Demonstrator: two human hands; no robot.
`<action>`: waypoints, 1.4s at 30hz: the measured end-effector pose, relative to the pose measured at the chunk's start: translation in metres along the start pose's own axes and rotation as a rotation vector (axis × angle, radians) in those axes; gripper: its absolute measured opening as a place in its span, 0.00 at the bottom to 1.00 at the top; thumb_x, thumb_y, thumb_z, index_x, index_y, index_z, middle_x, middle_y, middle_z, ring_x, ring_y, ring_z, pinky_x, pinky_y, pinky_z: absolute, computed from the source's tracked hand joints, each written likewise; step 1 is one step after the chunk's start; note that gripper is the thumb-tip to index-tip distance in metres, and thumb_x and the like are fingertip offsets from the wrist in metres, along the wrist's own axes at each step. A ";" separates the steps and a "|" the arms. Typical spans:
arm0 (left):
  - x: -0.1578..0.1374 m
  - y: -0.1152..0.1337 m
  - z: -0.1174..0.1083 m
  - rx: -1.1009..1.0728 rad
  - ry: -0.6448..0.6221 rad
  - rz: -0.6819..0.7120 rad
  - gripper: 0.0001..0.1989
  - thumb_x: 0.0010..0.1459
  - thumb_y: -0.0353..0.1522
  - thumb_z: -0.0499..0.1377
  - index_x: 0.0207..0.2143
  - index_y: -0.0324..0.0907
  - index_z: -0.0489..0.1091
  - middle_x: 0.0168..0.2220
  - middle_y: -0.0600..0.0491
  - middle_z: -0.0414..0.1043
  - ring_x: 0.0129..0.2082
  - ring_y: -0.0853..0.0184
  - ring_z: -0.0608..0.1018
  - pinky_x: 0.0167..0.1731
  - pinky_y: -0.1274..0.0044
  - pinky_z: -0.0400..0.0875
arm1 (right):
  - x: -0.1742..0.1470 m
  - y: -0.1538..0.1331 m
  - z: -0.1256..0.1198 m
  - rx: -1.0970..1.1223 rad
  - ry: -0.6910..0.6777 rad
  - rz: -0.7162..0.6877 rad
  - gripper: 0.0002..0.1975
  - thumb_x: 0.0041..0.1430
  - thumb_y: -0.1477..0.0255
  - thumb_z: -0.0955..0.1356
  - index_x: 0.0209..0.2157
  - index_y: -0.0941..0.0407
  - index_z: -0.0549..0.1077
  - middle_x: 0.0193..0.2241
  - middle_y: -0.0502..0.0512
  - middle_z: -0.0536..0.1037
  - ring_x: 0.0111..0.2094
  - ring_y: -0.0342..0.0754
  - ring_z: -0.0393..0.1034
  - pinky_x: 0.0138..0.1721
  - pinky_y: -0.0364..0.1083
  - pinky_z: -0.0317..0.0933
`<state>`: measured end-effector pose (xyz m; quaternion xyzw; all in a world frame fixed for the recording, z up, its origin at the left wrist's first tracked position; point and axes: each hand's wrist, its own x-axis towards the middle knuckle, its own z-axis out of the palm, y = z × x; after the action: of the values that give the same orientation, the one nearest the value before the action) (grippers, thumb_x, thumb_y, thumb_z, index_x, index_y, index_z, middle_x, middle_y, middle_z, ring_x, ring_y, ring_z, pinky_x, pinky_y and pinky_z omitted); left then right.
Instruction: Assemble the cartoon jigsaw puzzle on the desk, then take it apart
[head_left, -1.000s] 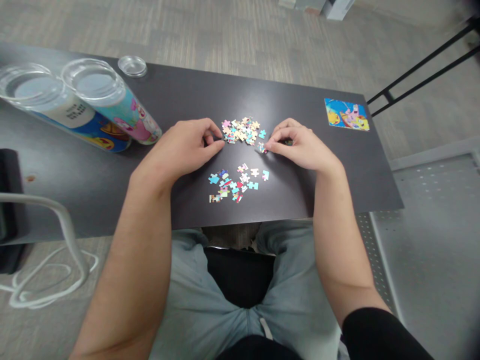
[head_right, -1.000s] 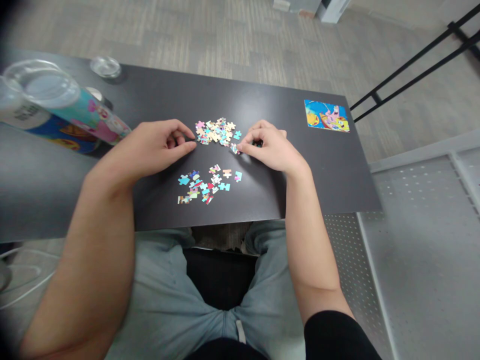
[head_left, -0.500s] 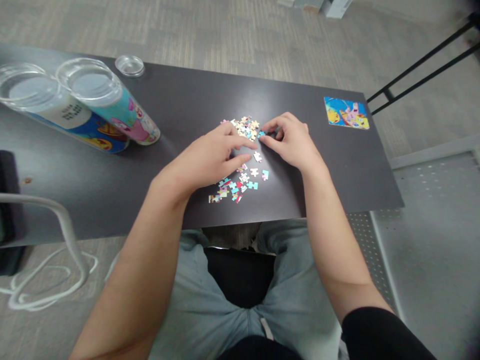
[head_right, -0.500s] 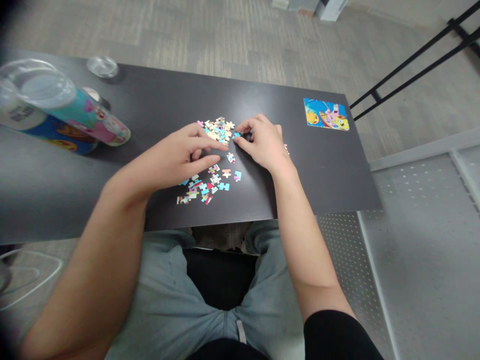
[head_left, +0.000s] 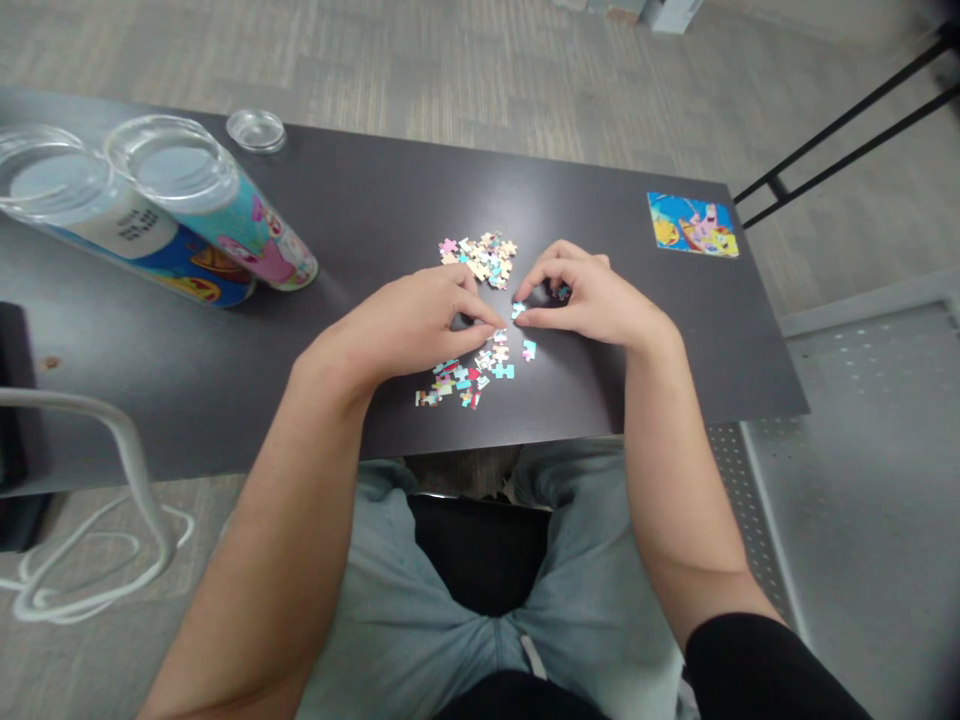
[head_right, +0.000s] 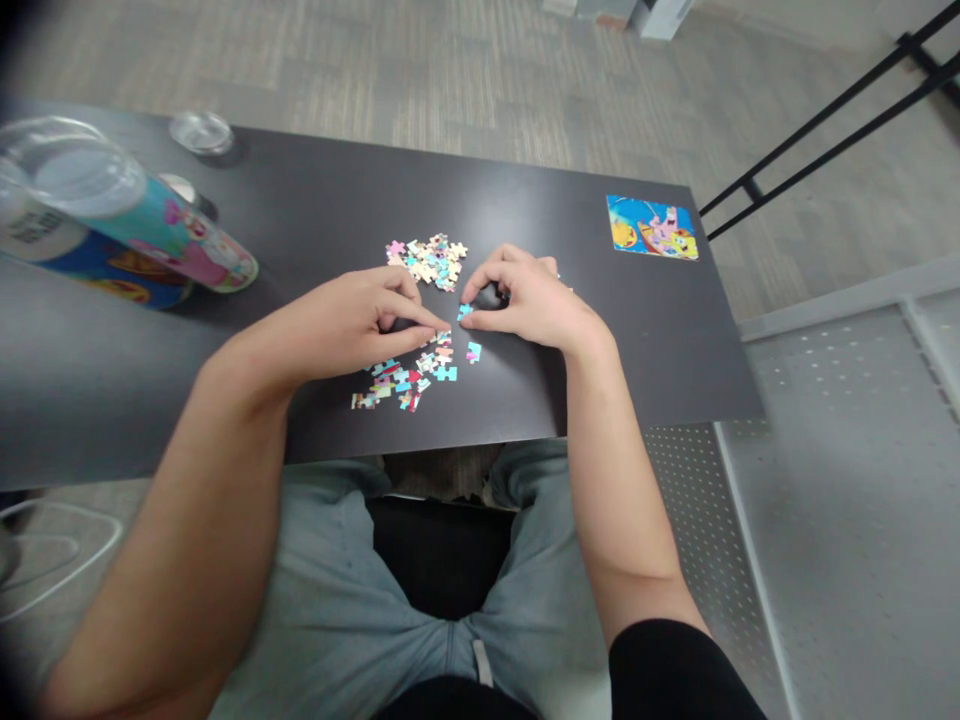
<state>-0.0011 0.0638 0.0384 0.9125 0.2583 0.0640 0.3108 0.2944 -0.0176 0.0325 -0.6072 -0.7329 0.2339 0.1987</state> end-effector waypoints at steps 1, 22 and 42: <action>0.000 -0.001 -0.001 -0.019 0.018 0.001 0.16 0.77 0.43 0.66 0.54 0.55 0.95 0.50 0.49 0.85 0.43 0.60 0.81 0.50 0.65 0.75 | 0.000 -0.002 0.000 0.010 -0.027 -0.018 0.12 0.67 0.64 0.88 0.48 0.46 0.92 0.55 0.56 0.85 0.58 0.65 0.82 0.75 0.69 0.62; 0.001 -0.009 -0.005 0.019 0.234 -0.155 0.13 0.72 0.43 0.65 0.48 0.50 0.89 0.40 0.52 0.86 0.40 0.59 0.82 0.44 0.64 0.70 | 0.021 -0.012 0.034 -0.029 0.180 -0.013 0.06 0.78 0.69 0.81 0.52 0.48 0.87 0.54 0.58 0.86 0.49 0.59 0.80 0.58 0.59 0.75; 0.006 -0.004 0.006 0.046 0.307 -0.210 0.08 0.71 0.39 0.71 0.49 0.50 0.85 0.53 0.49 0.87 0.50 0.54 0.84 0.52 0.61 0.75 | 0.017 -0.006 0.023 0.035 0.166 0.011 0.14 0.72 0.70 0.79 0.57 0.48 0.88 0.52 0.56 0.87 0.40 0.55 0.74 0.52 0.57 0.75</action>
<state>0.0038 0.0664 0.0308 0.8669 0.3979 0.1637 0.2517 0.2734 -0.0039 0.0169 -0.6251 -0.7063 0.1966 0.2679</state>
